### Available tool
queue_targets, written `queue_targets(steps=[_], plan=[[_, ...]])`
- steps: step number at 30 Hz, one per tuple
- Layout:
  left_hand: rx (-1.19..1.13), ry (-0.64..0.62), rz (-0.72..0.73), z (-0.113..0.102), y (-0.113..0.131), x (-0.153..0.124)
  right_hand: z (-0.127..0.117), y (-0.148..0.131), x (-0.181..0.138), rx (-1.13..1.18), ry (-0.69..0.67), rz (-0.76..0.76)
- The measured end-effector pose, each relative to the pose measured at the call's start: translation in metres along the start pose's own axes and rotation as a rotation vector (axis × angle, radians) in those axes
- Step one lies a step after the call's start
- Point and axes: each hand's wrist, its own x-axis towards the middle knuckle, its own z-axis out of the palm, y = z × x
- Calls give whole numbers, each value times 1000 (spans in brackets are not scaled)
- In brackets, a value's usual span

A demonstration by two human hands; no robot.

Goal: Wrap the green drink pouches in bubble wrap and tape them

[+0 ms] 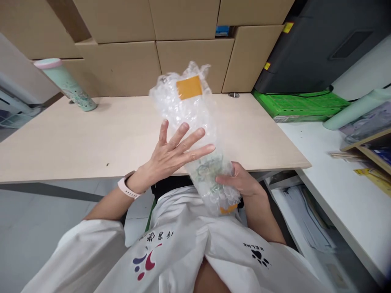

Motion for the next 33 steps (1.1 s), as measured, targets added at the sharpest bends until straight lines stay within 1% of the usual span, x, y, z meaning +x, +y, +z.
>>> queue_targets(steps=[1, 2, 5, 6, 7, 9, 11, 13, 14, 15, 16, 17, 18, 19, 20, 22, 24, 25, 26, 27, 28, 30, 31, 32, 33], plan=[[-6, 2, 16, -2, -3, 2, 1, 1, 1, -20, -31, -9], [-20, 33, 30, -4, -4, 4, 2, 2, 2, -38, -52, -18], [-163, 183, 76, -7, 5, 4, 4, 3, 3, -73, -72, -62], [-255, 206, 48, -7, 10, 3, 5, 3, 3, -81, -71, -82], [-371, 199, -13, -8, 16, 2, 6, 3, 3, -87, -68, -104], [-658, 107, -195, -12, 26, 0, 8, 3, 1, -95, -45, -152], [-968, -32, -336, -19, 32, -1, 10, 3, -1, -104, 6, -193], [-1227, -159, -371, -24, 35, -4, 13, 3, -3, -90, 87, -226], [-1319, -197, -371, -24, 37, -6, 15, 2, -3, -74, 127, -239], [-1379, -207, -373, -21, 39, -8, 18, 1, -3, -57, 163, -248], [-1410, -189, -392, -16, 42, -10, 22, -1, -2, -47, 198, -262], [-1417, -137, -432, -9, 46, -12, 27, -4, 0, -57, 231, -280], [-1389, -53, -503, 0, 50, -14, 32, -6, 2, -94, 266, -298], [-1362, 36, -607, 9, 55, -14, 38, -9, 4, -157, 304, -314], [-1352, 168, -705, 18, 58, -14, 42, -12, 7, -245, 349, -334], [-1375, 282, -834, 31, 63, -11, 48, -17, 13, -467, 471, -398], [-1399, 365, -882, 37, 62, -7, 47, -20, 18, -657, 612, -505], [-1415, 385, -889, 38, 60, -4, 44, -21, 21, -705, 650, -559], [-1442, 381, -898, 38, 58, -2, 40, -22, 23, -706, 644, -595], [-1480, 350, -910, 38, 56, 0, 35, -23, 24, -661, 583, -604], [-1523, 301, -929, 38, 54, 2, 30, -24, 25, -580, 481, -588], [-1577, 191, -970, 40, 48, 6, 22, -26, 28, -398, 261, -505], [-1570, 148, -982, 42, 45, 7, 18, -27, 30, -326, 191, -458], [-1532, 120, -982, 44, 41, 8, 15, -28, 34, -278, 158, -417], [-1467, 114, -961, 46, 36, 10, 11, -27, 38, -250, 159, -384]])
